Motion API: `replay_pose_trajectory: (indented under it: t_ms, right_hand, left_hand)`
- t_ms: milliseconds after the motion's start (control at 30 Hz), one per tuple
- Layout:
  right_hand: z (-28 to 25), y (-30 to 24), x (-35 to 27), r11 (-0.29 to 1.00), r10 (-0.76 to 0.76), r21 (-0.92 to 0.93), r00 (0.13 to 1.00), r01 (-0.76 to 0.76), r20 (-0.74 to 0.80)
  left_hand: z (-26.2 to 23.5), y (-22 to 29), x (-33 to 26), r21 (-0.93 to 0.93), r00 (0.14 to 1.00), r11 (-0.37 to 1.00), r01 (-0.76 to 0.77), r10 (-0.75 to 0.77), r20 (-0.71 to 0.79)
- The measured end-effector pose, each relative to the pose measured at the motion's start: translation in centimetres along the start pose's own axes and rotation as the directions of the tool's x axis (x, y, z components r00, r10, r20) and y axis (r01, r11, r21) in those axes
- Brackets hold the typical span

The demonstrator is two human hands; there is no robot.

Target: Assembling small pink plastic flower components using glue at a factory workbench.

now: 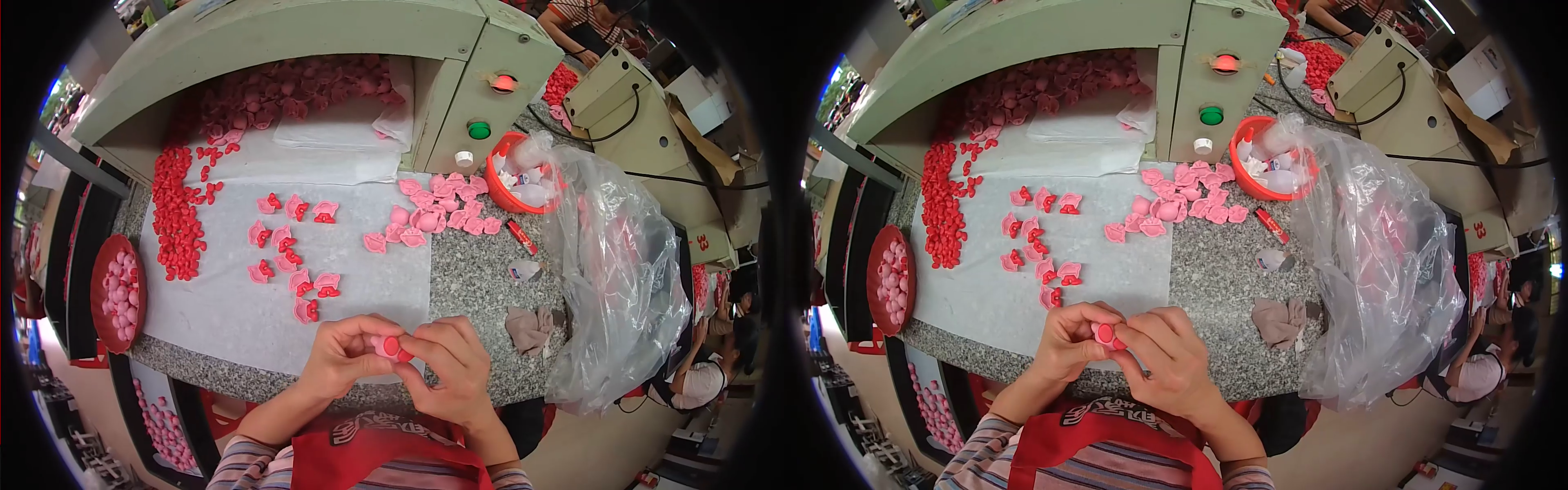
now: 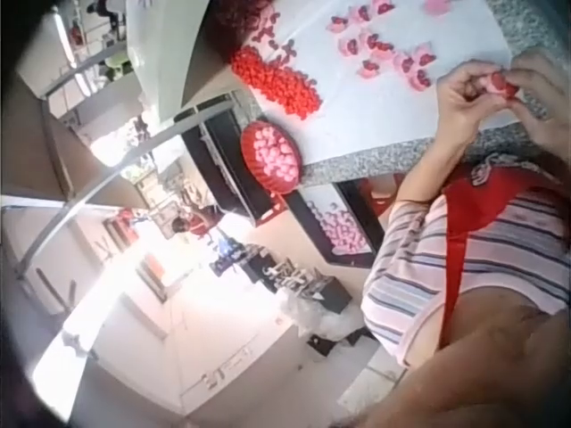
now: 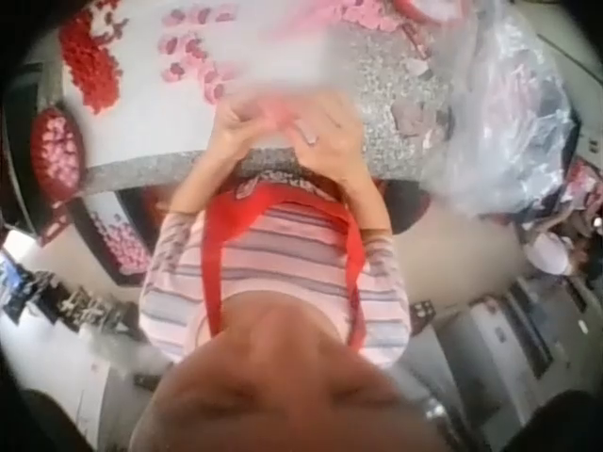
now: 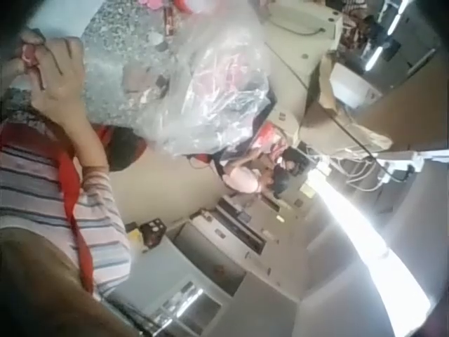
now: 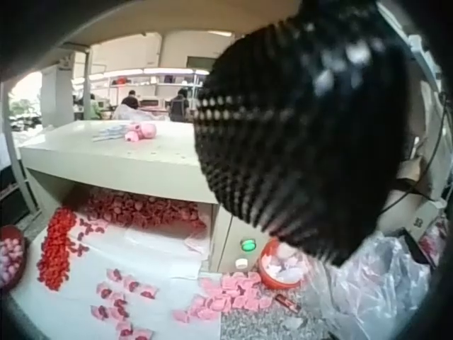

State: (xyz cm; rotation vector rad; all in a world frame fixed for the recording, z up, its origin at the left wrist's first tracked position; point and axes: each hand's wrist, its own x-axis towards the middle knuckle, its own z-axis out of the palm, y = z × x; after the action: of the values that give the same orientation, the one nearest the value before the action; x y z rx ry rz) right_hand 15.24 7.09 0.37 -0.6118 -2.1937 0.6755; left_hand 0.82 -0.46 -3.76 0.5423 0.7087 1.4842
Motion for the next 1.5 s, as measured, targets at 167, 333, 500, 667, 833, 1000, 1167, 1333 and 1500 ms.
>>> replay_pose_trajectory:
  t_ms: [167,333,500,667,833,1000,1167,1333,1500]
  right_hand:
    - [0.2,0.4,-0.1,1.000,-0.018,0.003,1.000,0.018,-0.005]
    - [0.4,-0.1,-0.1,0.996,0.083,0.015,0.996,-0.084,0.013]
    - [1.3,-0.7,0.3,0.976,0.209,0.078,0.977,-0.205,-0.037]
    - [1.6,-1.1,-0.1,0.933,0.339,0.148,0.938,-0.327,-0.066]
    - [2.0,-0.7,-1.0,0.945,0.310,0.146,0.943,-0.292,-0.123]
    - [2.1,-1.1,-1.3,0.922,0.351,0.220,0.926,-0.317,-0.136]
    - [2.2,-1.4,-1.1,0.889,0.394,0.310,0.909,-0.339,-0.136]
    - [2.8,-1.6,-2.0,0.919,0.329,0.285,0.928,-0.272,-0.174]
    - [1.6,-0.8,-2.4,0.874,0.338,0.402,0.936,-0.274,-0.097]
  left_hand:
    - [-0.1,-0.4,0.0,0.062,0.998,0.996,-0.065,0.063,0.025]
    - [-0.2,-0.4,0.2,-0.164,0.996,0.983,0.087,-0.087,0.005]
    - [-1.3,-2.5,0.7,-0.547,0.966,0.796,0.260,-0.215,0.146]
    - [-0.5,-2.8,0.8,-0.668,0.956,0.684,0.291,-0.232,0.179]
    - [0.5,-2.2,1.0,-0.591,0.973,0.773,0.230,-0.199,0.119]
    - [0.6,-1.8,1.0,-0.474,0.988,0.867,0.152,-0.122,0.094]
    - [0.5,-1.9,0.8,-0.412,0.993,0.904,0.115,-0.104,0.051]
    - [0.2,-1.8,0.6,-0.381,0.997,0.921,0.076,-0.060,0.056]
    - [0.4,0.4,0.4,0.349,0.974,0.912,-0.217,0.227,0.013]
